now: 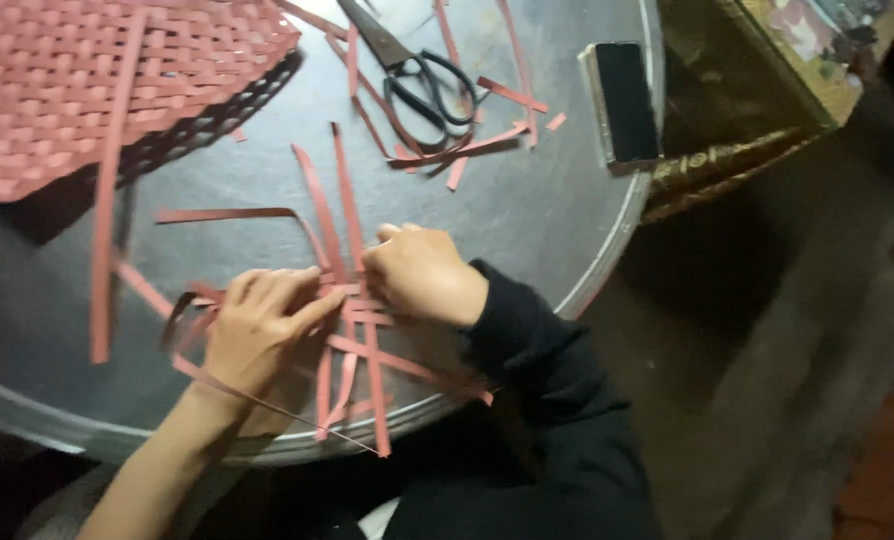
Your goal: Weaving pink plastic strips together on a metal table to create a mat.
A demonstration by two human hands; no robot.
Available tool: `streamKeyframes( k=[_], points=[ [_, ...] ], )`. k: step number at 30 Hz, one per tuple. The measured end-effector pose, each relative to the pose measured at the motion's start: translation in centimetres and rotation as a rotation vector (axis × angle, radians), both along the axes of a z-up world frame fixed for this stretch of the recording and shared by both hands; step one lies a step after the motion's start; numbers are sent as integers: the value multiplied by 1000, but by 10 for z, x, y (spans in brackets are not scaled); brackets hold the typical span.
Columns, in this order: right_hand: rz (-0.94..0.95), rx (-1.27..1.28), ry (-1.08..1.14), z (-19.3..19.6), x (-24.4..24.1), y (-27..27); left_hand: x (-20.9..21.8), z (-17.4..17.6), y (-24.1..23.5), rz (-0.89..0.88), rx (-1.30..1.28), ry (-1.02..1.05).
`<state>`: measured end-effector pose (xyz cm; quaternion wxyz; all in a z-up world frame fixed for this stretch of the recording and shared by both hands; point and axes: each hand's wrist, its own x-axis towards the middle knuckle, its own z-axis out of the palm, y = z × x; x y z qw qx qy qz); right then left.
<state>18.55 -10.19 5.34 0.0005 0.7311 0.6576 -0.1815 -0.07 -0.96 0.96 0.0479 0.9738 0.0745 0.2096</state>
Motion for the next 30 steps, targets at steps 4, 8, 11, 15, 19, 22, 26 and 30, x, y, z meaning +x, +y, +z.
streamKeyframes(
  k=[4, 8, 11, 15, 19, 22, 26, 30],
  points=[
    [50, 319, -217, -7, -2, -6, 2, -9, 1, 36, 59, -3],
    [104, 253, -95, -20, -9, -6, -1, -8, 2, 73, 39, 40],
    [100, 252, -122, -22, -10, -6, 2, -6, 3, 59, -20, -17],
    [94, 268, -61, -25, -10, -8, -1, -13, 4, 48, -111, -25],
    [79, 262, -27, -28, -9, -5, 2, -9, 6, 42, -195, -45],
    [71, 255, 14, -23, -6, -6, 2, -11, 6, 27, -235, -66],
    [93, 131, 140, 0, -1, -5, -1, -9, 5, 54, -343, -77],
    [94, 73, 230, 10, 0, -4, -2, 1, -1, 120, -237, -80]
  ],
)
